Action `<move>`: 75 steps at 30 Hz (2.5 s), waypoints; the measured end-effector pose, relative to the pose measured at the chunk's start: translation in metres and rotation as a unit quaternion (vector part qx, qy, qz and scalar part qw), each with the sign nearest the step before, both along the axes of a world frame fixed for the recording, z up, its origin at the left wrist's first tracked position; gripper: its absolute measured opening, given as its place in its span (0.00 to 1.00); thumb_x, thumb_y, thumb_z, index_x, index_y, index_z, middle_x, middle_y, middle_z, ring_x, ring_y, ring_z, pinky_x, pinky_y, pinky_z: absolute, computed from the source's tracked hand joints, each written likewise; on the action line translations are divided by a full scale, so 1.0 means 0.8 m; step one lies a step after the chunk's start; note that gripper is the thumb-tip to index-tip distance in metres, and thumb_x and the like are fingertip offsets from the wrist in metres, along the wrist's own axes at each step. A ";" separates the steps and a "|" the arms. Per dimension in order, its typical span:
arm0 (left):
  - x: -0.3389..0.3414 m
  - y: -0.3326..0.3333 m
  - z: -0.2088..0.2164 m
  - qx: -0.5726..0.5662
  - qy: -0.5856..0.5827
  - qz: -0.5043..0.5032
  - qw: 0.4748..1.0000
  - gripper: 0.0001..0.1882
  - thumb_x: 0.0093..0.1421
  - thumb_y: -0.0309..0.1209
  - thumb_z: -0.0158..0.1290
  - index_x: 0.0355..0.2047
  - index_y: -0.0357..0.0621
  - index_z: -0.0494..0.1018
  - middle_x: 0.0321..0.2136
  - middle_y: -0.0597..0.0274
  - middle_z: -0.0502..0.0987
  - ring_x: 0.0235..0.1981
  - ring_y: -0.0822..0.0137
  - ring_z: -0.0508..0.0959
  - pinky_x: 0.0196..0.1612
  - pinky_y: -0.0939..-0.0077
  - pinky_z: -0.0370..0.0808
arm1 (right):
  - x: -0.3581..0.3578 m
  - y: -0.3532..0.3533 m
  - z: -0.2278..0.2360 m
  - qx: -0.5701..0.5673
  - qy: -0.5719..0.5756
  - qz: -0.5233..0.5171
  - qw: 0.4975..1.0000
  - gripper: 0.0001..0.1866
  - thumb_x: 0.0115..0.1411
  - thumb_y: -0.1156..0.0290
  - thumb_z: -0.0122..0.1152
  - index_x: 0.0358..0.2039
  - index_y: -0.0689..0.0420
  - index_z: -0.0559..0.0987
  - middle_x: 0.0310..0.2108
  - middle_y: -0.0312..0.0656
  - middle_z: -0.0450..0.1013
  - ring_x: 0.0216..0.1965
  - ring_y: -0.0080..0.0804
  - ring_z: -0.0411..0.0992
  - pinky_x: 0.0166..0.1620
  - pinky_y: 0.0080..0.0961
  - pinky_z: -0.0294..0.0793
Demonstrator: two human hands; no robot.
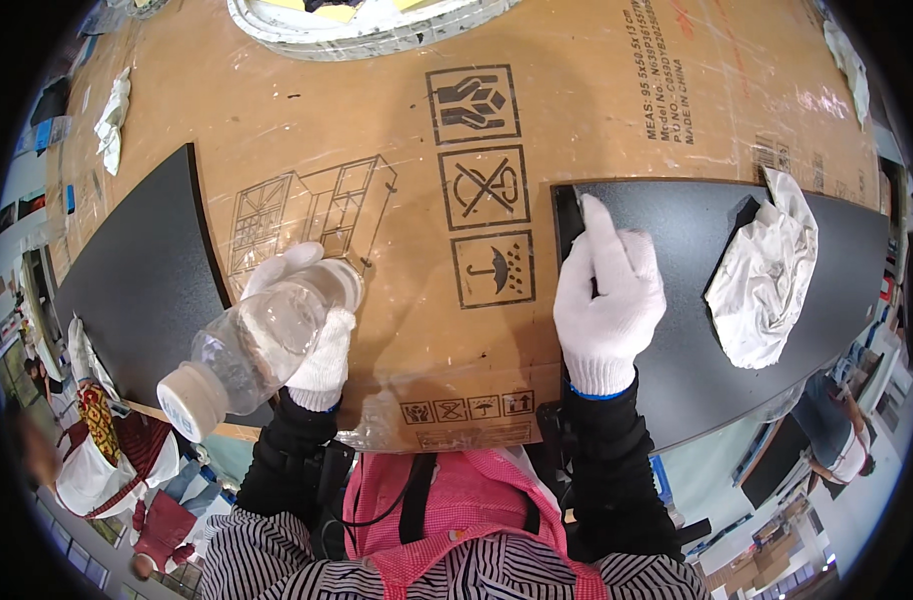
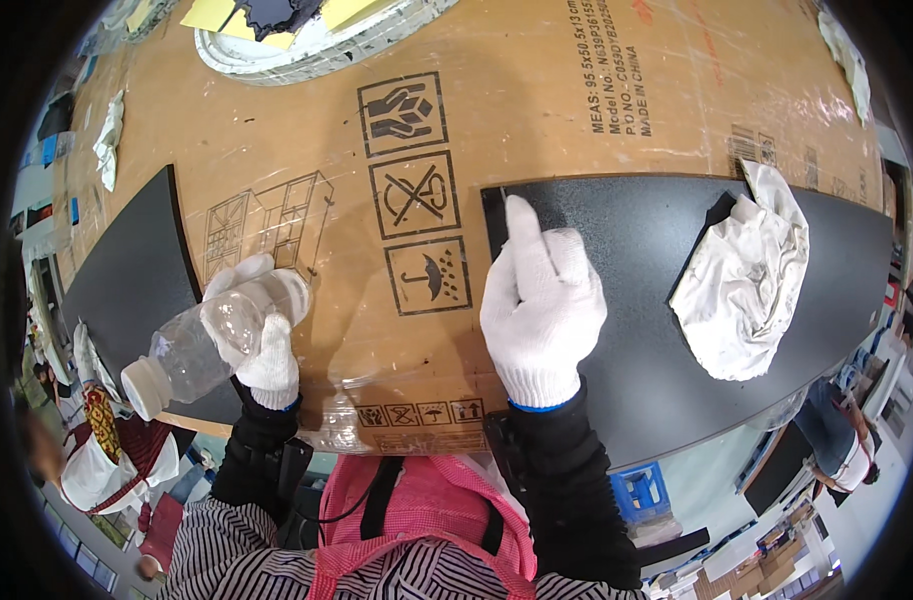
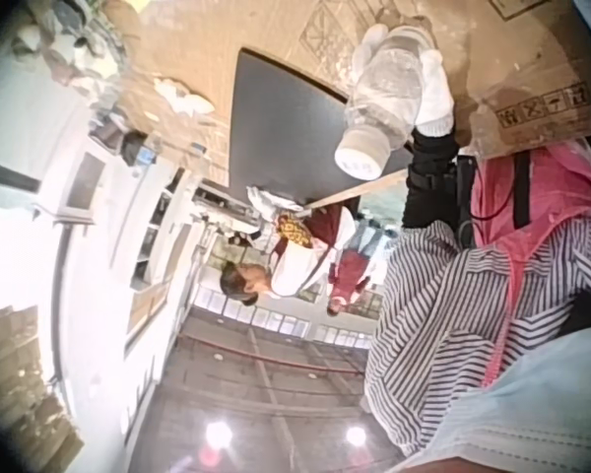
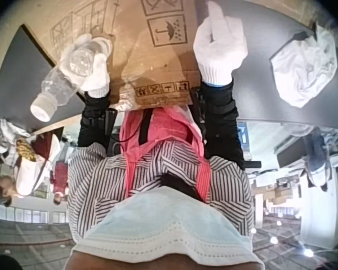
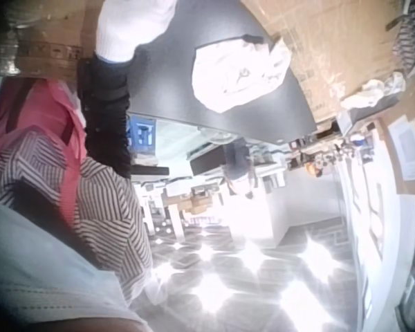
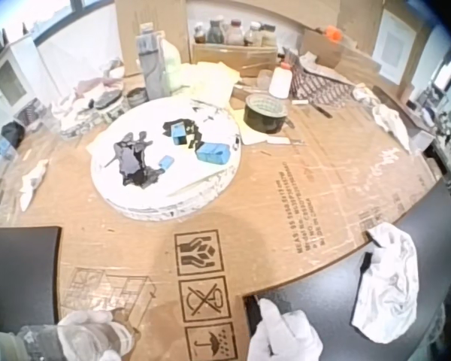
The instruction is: Finishing, wiping, and stacking furniture panels in a manufacturing environment.
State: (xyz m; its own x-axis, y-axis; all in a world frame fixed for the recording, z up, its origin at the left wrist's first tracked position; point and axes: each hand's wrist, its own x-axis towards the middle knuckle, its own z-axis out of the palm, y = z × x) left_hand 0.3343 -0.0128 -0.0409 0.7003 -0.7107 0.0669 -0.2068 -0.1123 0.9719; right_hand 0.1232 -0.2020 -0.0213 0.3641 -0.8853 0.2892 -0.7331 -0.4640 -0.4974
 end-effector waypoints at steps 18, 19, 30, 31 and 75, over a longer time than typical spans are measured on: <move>0.005 0.003 0.004 0.021 0.006 -0.018 1.000 0.40 0.62 0.34 0.65 0.68 0.43 0.55 0.61 0.44 0.71 0.54 0.54 0.78 0.55 0.58 0.79 | 0.000 -0.002 -0.001 0.001 -0.015 0.013 1.000 0.26 0.49 0.82 0.66 0.51 0.53 0.85 0.25 0.39 0.68 0.22 0.38 0.71 0.28 0.31 0.73; 0.004 0.003 0.001 0.017 0.007 -0.011 1.000 0.40 0.62 0.34 0.65 0.68 0.43 0.56 0.61 0.44 0.71 0.55 0.54 0.78 0.55 0.58 0.79 | -0.001 -0.001 0.000 0.000 -0.014 0.012 1.000 0.26 0.49 0.82 0.66 0.51 0.53 0.85 0.25 0.39 0.68 0.22 0.38 0.71 0.28 0.31 0.73; 0.000 -0.002 0.001 0.004 -0.015 0.004 1.000 0.39 0.61 0.32 0.63 0.68 0.42 0.56 0.59 0.43 0.71 0.55 0.54 0.78 0.56 0.57 0.78 | -0.001 -0.002 0.000 0.016 0.000 0.053 0.998 0.23 0.53 0.83 0.64 0.50 0.55 0.85 0.25 0.40 0.69 0.24 0.37 0.71 0.30 0.31 0.74; -0.001 -0.001 0.003 0.012 -0.002 0.005 1.000 0.39 0.61 0.32 0.64 0.68 0.41 0.56 0.59 0.43 0.71 0.54 0.54 0.78 0.56 0.57 0.78 | -0.001 -0.001 0.000 0.014 -0.005 0.049 0.999 0.20 0.55 0.85 0.62 0.48 0.57 0.86 0.25 0.41 0.70 0.24 0.34 0.71 0.32 0.27 0.74; 0.006 -0.020 0.008 -0.030 0.016 0.133 0.990 0.35 0.50 0.17 0.67 0.59 0.41 0.69 0.54 0.58 0.75 0.53 0.62 0.77 0.60 0.65 0.75 | 0.165 -0.177 0.104 0.068 -0.049 0.157 0.984 0.27 0.62 0.48 0.64 0.51 0.57 0.80 0.42 0.53 0.78 0.46 0.53 0.78 0.51 0.44 0.77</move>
State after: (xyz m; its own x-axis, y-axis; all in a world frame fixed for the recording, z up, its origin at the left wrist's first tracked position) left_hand 0.3390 -0.0287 -0.0345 0.8650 -0.4955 0.0788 -0.1468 -0.0997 0.9841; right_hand 0.2548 -0.3438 0.0622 0.6024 -0.7663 0.2234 -0.5095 -0.5846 -0.6314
